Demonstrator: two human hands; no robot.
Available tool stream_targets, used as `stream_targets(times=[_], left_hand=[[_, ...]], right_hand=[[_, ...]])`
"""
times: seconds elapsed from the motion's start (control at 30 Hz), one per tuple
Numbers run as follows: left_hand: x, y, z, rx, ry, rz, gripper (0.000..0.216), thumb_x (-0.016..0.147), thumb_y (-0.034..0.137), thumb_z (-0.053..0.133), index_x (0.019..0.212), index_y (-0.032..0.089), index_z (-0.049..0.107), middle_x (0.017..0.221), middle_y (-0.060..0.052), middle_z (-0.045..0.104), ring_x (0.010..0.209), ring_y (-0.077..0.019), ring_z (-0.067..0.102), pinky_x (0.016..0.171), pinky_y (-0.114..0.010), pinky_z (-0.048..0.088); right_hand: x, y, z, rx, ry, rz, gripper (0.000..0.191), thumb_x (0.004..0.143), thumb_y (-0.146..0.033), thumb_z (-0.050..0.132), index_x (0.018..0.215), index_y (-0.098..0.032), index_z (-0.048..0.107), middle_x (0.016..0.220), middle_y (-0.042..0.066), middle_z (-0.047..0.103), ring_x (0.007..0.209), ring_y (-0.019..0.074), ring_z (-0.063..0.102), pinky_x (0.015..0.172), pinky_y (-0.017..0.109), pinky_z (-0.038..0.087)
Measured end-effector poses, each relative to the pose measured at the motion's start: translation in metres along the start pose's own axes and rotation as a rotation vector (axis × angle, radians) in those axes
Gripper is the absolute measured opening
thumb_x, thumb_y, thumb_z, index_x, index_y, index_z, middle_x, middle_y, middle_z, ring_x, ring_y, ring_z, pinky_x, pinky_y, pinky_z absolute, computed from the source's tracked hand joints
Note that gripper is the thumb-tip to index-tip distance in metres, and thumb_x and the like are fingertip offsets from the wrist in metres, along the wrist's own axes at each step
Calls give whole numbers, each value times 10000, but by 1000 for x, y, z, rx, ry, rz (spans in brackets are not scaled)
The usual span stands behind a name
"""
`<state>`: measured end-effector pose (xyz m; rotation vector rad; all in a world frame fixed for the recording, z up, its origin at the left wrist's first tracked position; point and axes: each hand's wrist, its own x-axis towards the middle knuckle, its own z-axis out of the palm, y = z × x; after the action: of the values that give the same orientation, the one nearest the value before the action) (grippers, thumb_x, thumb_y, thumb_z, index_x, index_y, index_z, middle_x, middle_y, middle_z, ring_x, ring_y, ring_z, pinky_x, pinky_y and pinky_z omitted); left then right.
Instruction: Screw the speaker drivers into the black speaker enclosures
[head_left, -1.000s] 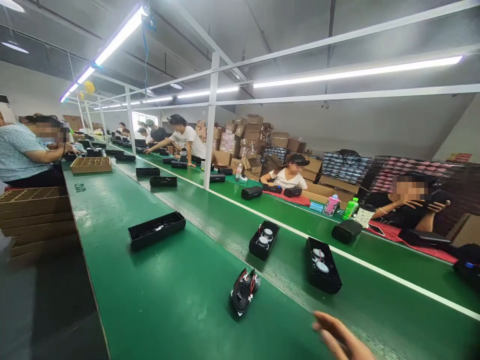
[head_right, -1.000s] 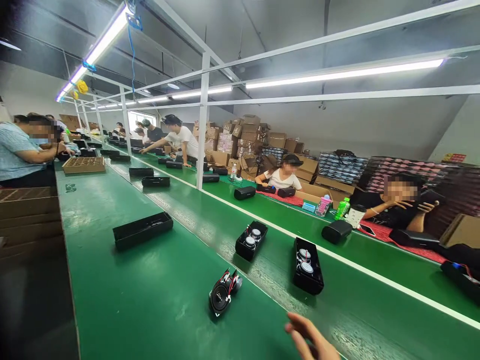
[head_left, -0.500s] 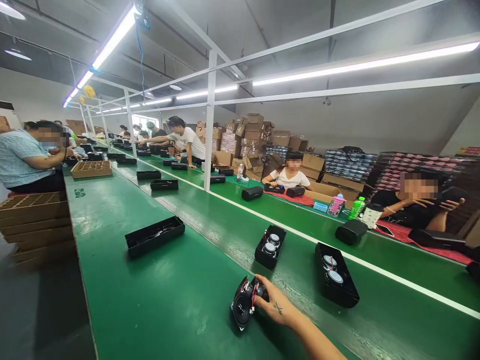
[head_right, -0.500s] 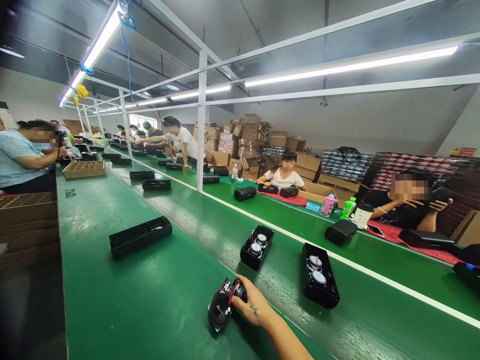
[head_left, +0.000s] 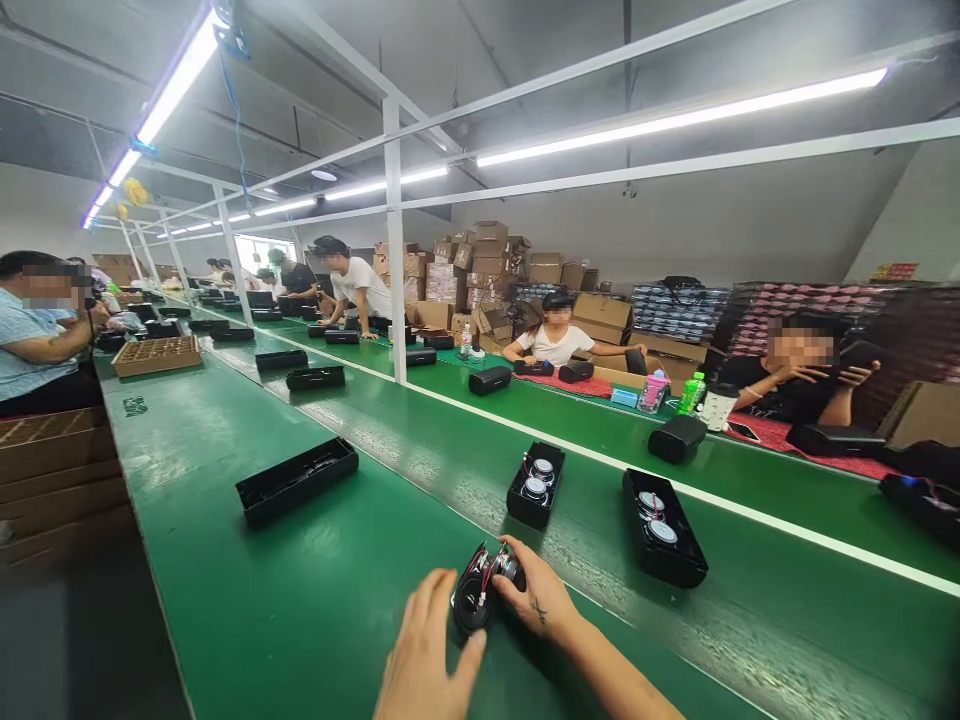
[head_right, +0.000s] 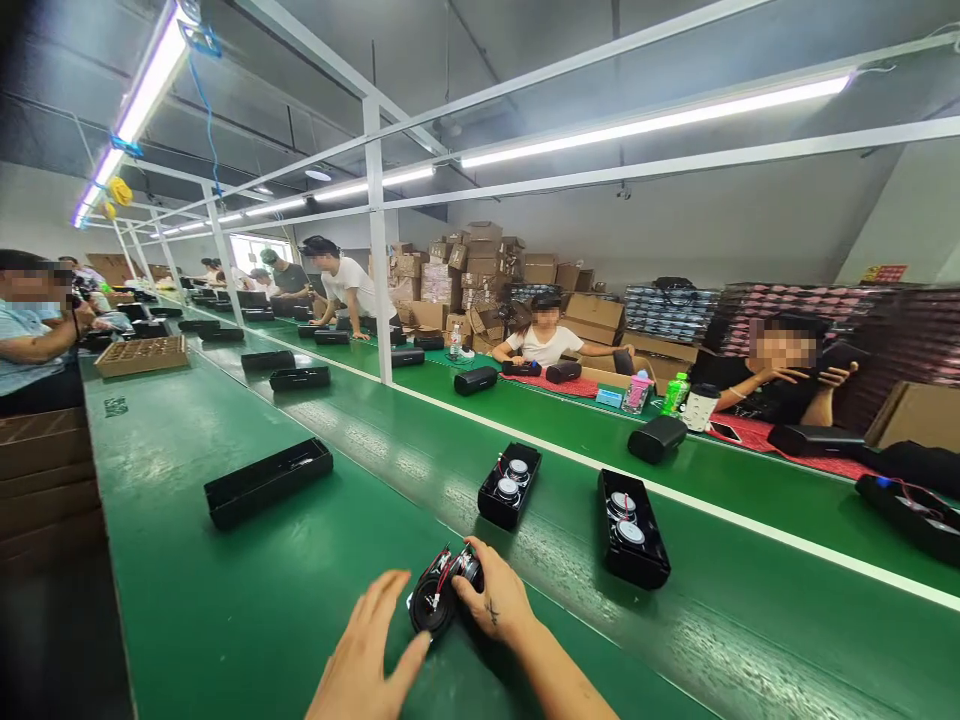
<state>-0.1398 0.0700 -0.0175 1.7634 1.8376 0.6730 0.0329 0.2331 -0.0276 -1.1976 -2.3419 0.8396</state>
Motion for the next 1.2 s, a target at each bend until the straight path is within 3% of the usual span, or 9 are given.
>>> stream_targets(times=[0.07,0.17,0.27,0.37,0.47,0.6,0.77,1.0,1.2], left_hand=[[26,-1,-12,39,86,-166,478,1046,427,710,1470,233,610,1578,-126,570,1396,-336,600,1156,-599,524],[49,3,-14,87,83,-304,476,1025,422,743,1435,207,632,1503,-123,631,1347,-323,640,1134,-585,541],[55,8,-10,131,49,-355,339,1048,429,715,1285,188,700,1299,-89,729,1181,-265,718,1041,-511,600],[56,10,-9,176,36,-353,305,1056,435,704,1227,182,714,1236,-78,744,1131,-247,731,1003,-481,615],[55,12,-8,215,29,-313,306,1051,432,712,1229,183,711,1222,-74,745,1107,-241,735,983,-469,622],[49,16,0,269,32,-226,310,1049,403,718,1272,189,697,1251,-77,737,1141,-252,729,1006,-482,615],[41,9,10,312,11,-107,370,1051,374,716,1371,196,663,1350,-96,708,1221,-277,706,1059,-525,597],[32,-5,-14,330,-80,136,357,1054,336,713,1377,193,661,1358,-96,705,1225,-273,703,1061,-525,600],[15,0,-29,452,-167,232,227,1058,321,705,1230,174,702,1221,-68,737,1092,-227,728,966,-450,631]], right_hand=[[-2,-3,0,0,21,3,587,1045,-343,721,1579,-219,513,1491,140,612,1335,331,620,1182,596,486],[-6,-3,-4,16,28,30,564,1040,-360,731,1552,-219,543,1417,132,646,1287,329,641,1169,610,491],[-12,0,-13,96,7,41,460,1030,-375,749,1444,-209,636,1392,121,670,1291,322,641,1186,611,473],[-18,8,-25,270,-18,57,333,1040,-416,737,1276,-183,719,1307,102,717,1245,300,669,1161,578,498],[-22,12,-33,521,2,124,377,1060,-519,681,1158,-160,735,1193,88,742,1127,274,707,1054,509,568],[-23,-1,-35,915,69,238,562,1088,-678,519,1238,-163,686,969,46,707,750,177,662,750,365,597],[-9,-39,-24,1280,75,262,597,1092,-706,472,1282,-172,661,916,23,663,680,151,606,716,348,592],[8,-43,-5,1310,-113,514,429,1106,-566,591,1209,-156,667,904,11,658,623,112,579,564,248,536],[9,-37,3,1163,-236,586,406,1104,-534,614,1243,-156,668,963,31,688,672,126,629,586,257,568]])
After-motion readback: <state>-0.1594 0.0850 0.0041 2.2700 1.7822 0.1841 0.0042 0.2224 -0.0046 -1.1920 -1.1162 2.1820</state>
